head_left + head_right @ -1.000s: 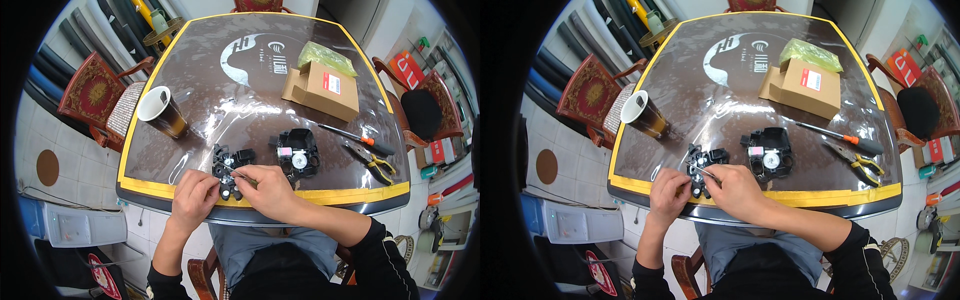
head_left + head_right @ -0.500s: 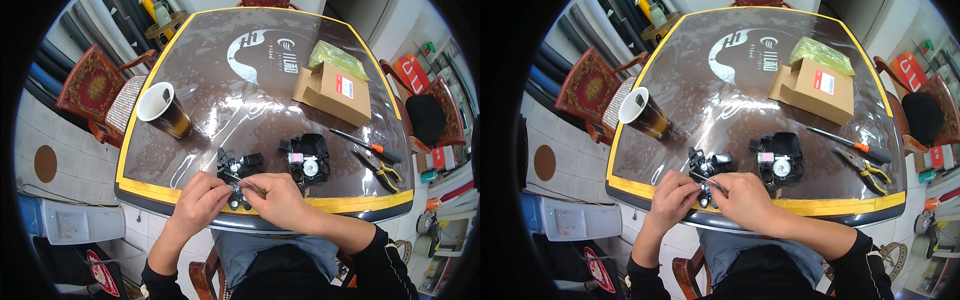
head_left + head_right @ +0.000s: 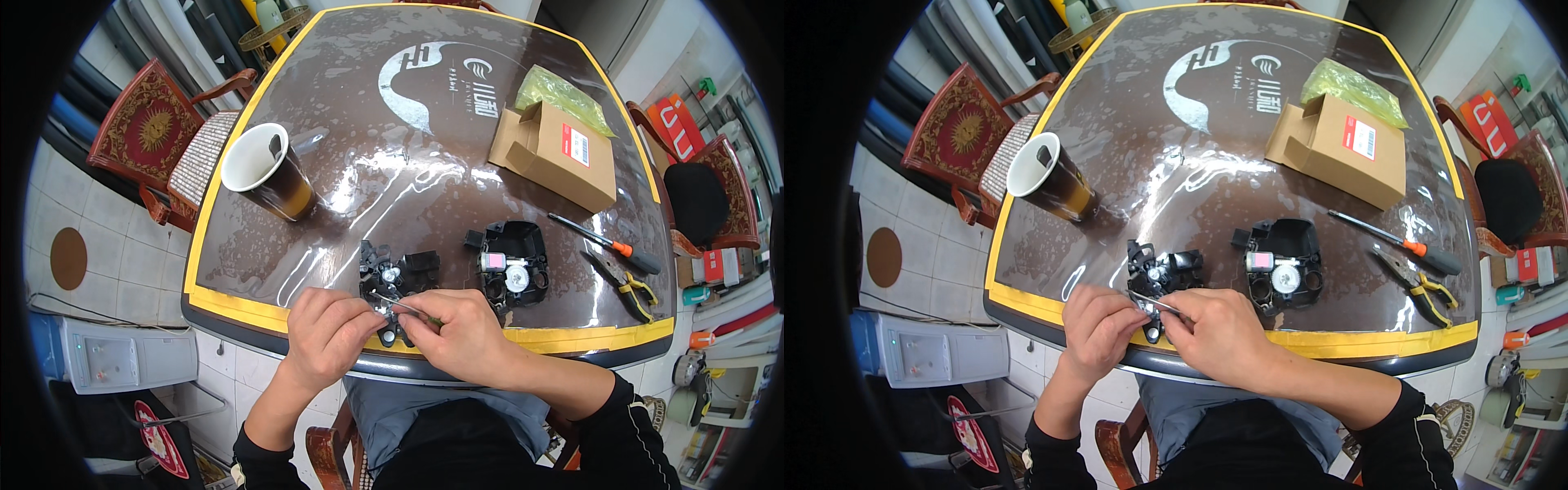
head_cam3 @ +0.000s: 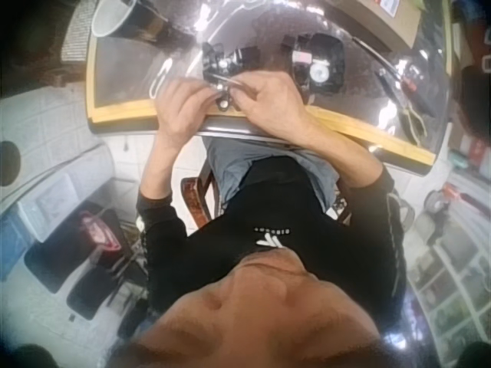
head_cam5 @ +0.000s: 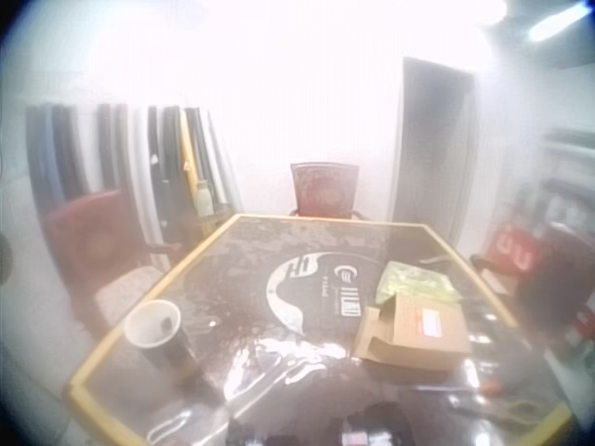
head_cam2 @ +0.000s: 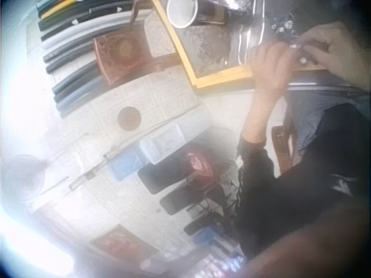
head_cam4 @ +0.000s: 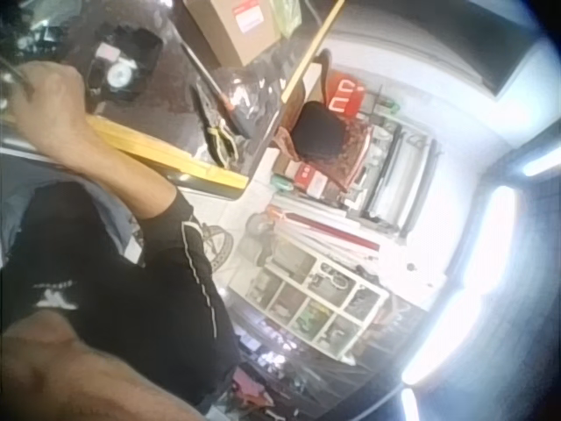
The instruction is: The person assembles a small black electronic device by hand, using a screwdriver to tighten screws and aligning internal components. They repeatedly check fit and orientation before securing the casing.
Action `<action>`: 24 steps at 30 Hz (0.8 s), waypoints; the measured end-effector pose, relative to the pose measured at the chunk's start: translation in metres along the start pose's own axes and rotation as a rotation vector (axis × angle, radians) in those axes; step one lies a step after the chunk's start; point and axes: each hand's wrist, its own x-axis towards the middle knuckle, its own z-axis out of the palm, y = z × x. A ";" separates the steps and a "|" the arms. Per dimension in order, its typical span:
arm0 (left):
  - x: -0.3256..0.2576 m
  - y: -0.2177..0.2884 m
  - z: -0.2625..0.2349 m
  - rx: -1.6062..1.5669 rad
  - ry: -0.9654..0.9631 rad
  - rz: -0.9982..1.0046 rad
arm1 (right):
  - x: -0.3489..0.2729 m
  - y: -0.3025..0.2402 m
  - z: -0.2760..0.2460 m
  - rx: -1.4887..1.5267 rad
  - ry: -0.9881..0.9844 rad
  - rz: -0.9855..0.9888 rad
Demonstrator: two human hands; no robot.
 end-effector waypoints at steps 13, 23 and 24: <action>-0.001 0.000 -0.001 0.004 -0.009 -0.007 | 0.002 -0.002 -0.001 -0.006 -0.024 0.044; -0.004 0.000 -0.002 0.029 -0.012 0.020 | 0.003 -0.002 0.001 -0.020 -0.011 0.032; -0.004 0.000 -0.002 0.035 -0.013 0.017 | 0.002 -0.002 0.001 -0.020 -0.011 0.031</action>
